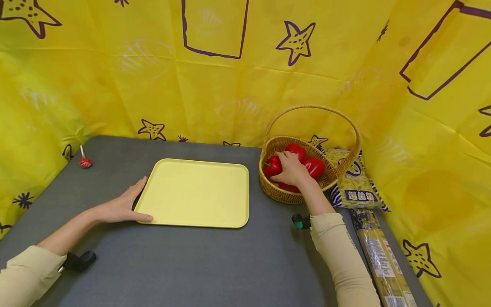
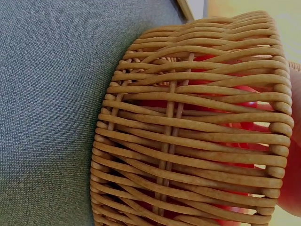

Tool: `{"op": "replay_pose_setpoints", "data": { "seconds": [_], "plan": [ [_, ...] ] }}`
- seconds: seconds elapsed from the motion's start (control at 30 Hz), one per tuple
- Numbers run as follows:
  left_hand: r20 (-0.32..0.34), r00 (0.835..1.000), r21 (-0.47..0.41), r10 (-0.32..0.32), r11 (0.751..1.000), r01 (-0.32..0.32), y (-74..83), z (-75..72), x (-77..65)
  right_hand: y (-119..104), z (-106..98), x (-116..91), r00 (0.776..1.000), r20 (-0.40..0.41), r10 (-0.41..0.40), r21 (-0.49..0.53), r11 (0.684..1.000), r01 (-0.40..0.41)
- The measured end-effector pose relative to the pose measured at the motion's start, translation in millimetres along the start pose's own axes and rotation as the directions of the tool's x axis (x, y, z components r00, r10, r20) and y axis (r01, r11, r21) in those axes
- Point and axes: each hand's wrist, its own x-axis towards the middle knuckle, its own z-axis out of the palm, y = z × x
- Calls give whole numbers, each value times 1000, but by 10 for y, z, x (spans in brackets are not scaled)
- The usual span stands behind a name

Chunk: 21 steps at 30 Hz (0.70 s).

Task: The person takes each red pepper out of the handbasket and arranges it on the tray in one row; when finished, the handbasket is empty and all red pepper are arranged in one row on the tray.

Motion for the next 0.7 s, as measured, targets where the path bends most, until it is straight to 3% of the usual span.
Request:
{"op": "replay_pose_setpoints", "data": {
  "seconds": [0.23,0.7],
  "plan": [
    [-1,998,33,56,998,-56,-27,19,0,34,33,33,1000,4,7,1,1000,-7],
    [-6,998,41,67,997,-67,1,27,-5,57,40,31,1000,-28,0,23,1000,1]
  ]
}}
